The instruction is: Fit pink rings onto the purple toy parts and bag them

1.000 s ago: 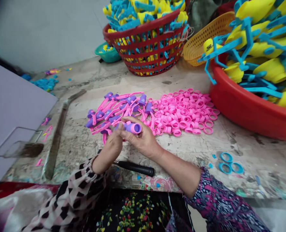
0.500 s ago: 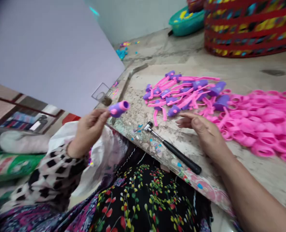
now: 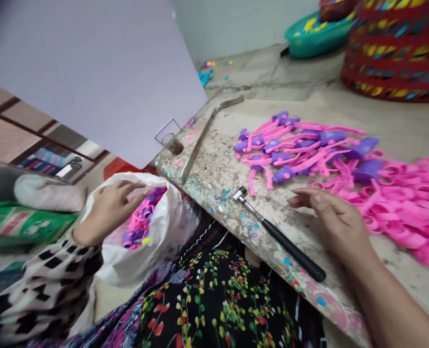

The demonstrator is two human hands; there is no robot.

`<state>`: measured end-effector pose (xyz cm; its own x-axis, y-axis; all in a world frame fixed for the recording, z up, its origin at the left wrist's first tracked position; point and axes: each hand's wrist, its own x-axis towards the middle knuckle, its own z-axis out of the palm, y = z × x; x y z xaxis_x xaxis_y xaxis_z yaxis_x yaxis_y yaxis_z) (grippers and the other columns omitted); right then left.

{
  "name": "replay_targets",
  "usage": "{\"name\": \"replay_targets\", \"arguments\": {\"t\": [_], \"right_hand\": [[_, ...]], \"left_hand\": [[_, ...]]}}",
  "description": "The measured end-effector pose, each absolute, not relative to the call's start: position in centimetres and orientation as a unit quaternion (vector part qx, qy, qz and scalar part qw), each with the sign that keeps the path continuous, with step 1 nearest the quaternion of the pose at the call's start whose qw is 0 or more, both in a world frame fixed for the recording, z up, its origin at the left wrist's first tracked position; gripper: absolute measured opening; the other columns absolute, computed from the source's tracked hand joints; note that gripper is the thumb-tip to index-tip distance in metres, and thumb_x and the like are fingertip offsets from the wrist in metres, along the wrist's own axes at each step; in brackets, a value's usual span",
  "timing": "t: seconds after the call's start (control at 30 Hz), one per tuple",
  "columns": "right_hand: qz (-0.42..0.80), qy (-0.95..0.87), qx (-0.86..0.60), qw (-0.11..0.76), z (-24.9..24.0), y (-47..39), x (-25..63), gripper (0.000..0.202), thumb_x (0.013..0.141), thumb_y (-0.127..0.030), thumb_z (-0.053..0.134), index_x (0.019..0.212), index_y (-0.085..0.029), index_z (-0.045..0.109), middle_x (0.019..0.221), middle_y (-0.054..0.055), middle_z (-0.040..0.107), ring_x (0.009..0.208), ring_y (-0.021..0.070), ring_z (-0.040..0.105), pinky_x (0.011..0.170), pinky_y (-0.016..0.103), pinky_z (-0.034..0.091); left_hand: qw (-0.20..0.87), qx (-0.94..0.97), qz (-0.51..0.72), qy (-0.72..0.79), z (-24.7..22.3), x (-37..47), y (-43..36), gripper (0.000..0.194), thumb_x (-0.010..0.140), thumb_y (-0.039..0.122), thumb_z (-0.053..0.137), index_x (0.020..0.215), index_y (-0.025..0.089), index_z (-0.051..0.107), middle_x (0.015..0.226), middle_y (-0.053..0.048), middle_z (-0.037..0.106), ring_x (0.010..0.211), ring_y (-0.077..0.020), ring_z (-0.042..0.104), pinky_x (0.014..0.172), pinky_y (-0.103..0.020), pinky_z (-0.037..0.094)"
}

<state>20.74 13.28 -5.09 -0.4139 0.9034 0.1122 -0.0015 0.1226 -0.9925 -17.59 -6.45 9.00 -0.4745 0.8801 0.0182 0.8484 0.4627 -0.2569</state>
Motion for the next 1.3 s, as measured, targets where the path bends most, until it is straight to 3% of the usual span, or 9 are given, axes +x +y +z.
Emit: {"name": "replay_targets", "arguments": {"t": [0.1, 0.3, 0.5, 0.6, 0.7, 0.87, 1.07, 1.17, 1.3], "right_hand": [[0.555, -0.618, -0.377, 0.410, -5.7, 14.1, 21.0, 0.032, 0.087, -0.051, 0.054, 0.099, -0.026, 0.071, 0.084, 0.008, 0.073, 0.081, 0.0263, 0.069, 0.083, 0.047, 0.052], [0.544, -0.635, -0.352, 0.421, -4.3, 14.0, 20.6, 0.032, 0.085, -0.051, 0.056, 0.095, -0.025, 0.072, 0.078, 0.006, 0.074, 0.075, 0.0233, 0.071, 0.074, 0.038, 0.056], [0.542, -0.636, -0.342, 0.430, -3.9, 14.2, 20.7, 0.031, 0.085, -0.050, 0.058, 0.094, -0.024, 0.072, 0.076, 0.005, 0.074, 0.073, 0.0213, 0.070, 0.070, 0.034, 0.056], [0.545, -0.633, -0.337, 0.434, -3.9, 14.3, 20.7, 0.031, 0.086, -0.049, 0.058, 0.094, -0.023, 0.072, 0.076, 0.005, 0.074, 0.072, 0.0200, 0.070, 0.068, 0.032, 0.056], [0.555, -0.630, -0.331, 0.431, -3.9, 14.3, 20.6, 0.030, 0.086, -0.048, 0.058, 0.094, -0.022, 0.072, 0.076, 0.005, 0.074, 0.072, 0.0197, 0.070, 0.068, 0.032, 0.056], [0.559, -0.629, -0.337, 0.422, -4.0, 14.2, 20.5, 0.033, 0.085, -0.050, 0.058, 0.092, -0.021, 0.073, 0.075, 0.005, 0.074, 0.070, 0.0193, 0.069, 0.066, 0.032, 0.055], [0.585, -0.574, -0.357, 0.448, -4.3, 14.5, 20.5, 0.035, 0.083, -0.052, 0.060, 0.093, -0.020, 0.071, 0.076, 0.005, 0.072, 0.072, 0.0187, 0.068, 0.069, 0.032, 0.054], [0.621, -0.502, -0.370, 0.475, -4.4, 14.9, 20.4, 0.039, 0.081, -0.052, 0.062, 0.107, -0.024, 0.066, 0.093, 0.005, 0.072, 0.070, 0.0164, 0.068, 0.068, 0.032, 0.054], [0.698, -0.402, -0.361, 0.469, -4.4, 15.2, 20.3, 0.050, 0.078, -0.049, 0.068, 0.122, -0.031, 0.055, 0.102, 0.002, 0.069, 0.064, 0.0139, 0.068, 0.065, 0.031, 0.055]], "left_hand": [[0.083, -0.592, 0.061, -0.799, 8.1, -16.1, -2.4, 0.042, 0.091, 0.049, 0.041, 0.109, 0.022, 0.068, 0.109, -0.011, 0.066, 0.102, -0.0294, 0.060, 0.087, -0.044, 0.042], [0.062, -0.735, 0.039, -0.674, 5.5, -12.0, 7.1, 0.041, 0.093, 0.049, 0.042, 0.109, 0.021, 0.066, 0.109, -0.009, 0.066, 0.100, -0.0234, 0.061, 0.089, -0.037, 0.042], [0.030, -0.754, 0.059, -0.654, 1.4, -7.3, 14.3, 0.041, 0.091, 0.040, 0.048, 0.123, 0.016, 0.057, 0.117, -0.016, 0.062, 0.107, -0.0302, 0.058, 0.090, -0.042, 0.041], [0.003, -0.755, 0.053, -0.654, 0.2, -6.1, 16.0, 0.032, 0.091, 0.034, 0.047, 0.109, 0.014, 0.064, 0.105, -0.016, 0.067, 0.100, -0.0292, 0.062, 0.087, -0.040, 0.041], [-0.041, -0.750, 0.037, -0.659, 0.4, -6.0, 16.8, 0.029, 0.092, 0.033, 0.045, 0.093, 0.015, 0.067, 0.087, -0.012, 0.070, 0.086, -0.0257, 0.065, 0.077, -0.035, 0.043], [-0.131, -0.724, -0.034, -0.676, 3.2, -7.4, 16.9, 0.037, 0.093, 0.042, 0.039, 0.086, 0.017, 0.065, 0.072, -0.006, 0.068, 0.066, -0.0172, 0.062, 0.059, -0.026, 0.042], [-0.231, -0.692, -0.142, -0.669, 6.1, -7.9, 14.3, 0.031, 0.090, 0.043, 0.045, 0.085, 0.017, 0.062, 0.070, -0.003, 0.066, 0.063, -0.0123, 0.058, 0.061, -0.023, 0.044], [-0.307, -0.686, -0.198, -0.630, 5.5, -6.7, 12.2, 0.030, 0.086, 0.044, 0.053, 0.080, 0.016, 0.063, 0.068, -0.001, 0.065, 0.065, -0.0126, 0.058, 0.063, -0.024, 0.045], [-0.265, -0.728, -0.221, -0.593, 2.6, -4.4, 10.0, 0.024, 0.087, 0.038, 0.057, 0.084, 0.017, 0.066, 0.073, -0.001, 0.067, 0.068, -0.0134, 0.060, 0.064, -0.024, 0.045]]}}
